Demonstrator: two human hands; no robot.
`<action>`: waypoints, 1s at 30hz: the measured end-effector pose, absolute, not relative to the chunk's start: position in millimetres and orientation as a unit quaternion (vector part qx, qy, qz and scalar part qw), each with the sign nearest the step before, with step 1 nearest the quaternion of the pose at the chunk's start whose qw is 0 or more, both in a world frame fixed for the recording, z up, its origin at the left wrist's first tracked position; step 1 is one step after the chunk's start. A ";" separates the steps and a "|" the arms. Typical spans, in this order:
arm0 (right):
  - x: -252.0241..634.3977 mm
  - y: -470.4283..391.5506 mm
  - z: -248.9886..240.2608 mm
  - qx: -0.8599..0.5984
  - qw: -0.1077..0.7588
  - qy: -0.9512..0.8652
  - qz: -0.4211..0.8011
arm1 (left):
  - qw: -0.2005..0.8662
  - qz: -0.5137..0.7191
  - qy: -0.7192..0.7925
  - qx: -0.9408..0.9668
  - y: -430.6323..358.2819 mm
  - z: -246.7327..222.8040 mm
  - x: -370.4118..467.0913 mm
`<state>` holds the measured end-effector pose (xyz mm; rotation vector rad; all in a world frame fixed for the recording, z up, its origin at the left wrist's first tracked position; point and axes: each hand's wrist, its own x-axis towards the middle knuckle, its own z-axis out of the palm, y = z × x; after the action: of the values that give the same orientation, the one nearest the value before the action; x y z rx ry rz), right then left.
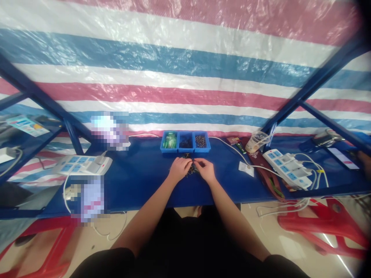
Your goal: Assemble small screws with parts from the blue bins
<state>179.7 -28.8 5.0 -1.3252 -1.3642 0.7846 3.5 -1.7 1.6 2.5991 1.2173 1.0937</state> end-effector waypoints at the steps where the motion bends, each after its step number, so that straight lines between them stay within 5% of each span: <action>1: 179.8 -28.6 4.5 -0.553 0.515 -0.567 0.327 | 0.034 0.358 0.397 0.845 -1.5 1.4 3.6; 30: 178.7 -29.3 7.5 -0.558 0.515 -0.560 0.330 | 0.045 0.349 0.394 0.849 -2.3 3.2 2.9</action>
<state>178.7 -29.3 7.5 -1.3417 -1.3462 0.7920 2.9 -2.3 3.2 2.5931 1.2032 1.0649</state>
